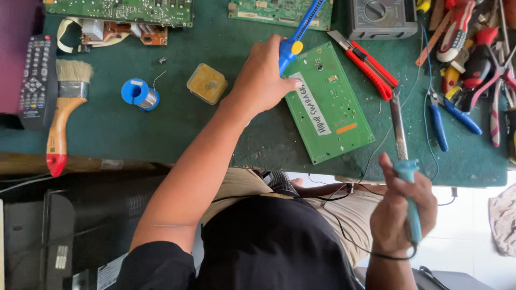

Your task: The person uses a soldering iron and a hot air gun to work on a green circuit board. They apply heat to specific components on the board, flip it over to access the other side, and continue soldering while handling solder wire.

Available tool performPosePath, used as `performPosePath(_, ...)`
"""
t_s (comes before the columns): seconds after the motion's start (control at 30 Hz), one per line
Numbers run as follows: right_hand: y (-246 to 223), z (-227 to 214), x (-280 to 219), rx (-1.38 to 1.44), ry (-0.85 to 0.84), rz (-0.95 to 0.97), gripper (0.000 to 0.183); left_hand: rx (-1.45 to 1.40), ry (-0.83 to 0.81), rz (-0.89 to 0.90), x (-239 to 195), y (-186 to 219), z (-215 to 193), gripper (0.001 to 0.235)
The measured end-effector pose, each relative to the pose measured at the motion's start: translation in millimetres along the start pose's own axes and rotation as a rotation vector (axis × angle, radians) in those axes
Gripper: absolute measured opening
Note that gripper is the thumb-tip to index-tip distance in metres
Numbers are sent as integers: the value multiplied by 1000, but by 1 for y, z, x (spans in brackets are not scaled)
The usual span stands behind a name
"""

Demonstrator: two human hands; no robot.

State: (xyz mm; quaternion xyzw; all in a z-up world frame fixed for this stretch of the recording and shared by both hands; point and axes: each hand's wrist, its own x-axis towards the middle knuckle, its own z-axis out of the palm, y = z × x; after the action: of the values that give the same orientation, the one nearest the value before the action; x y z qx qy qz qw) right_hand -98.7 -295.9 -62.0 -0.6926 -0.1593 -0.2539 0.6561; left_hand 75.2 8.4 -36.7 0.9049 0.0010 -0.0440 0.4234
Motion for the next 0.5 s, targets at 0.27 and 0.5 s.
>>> performPosePath(0.27,-64,-10,-45,-318,81,230,41,-403,74,257,-40,49,-27,66)
performPosePath(0.5,-45,-25,-58,-334,15,99,25,-1147,31,478,-82,61,-10,73)
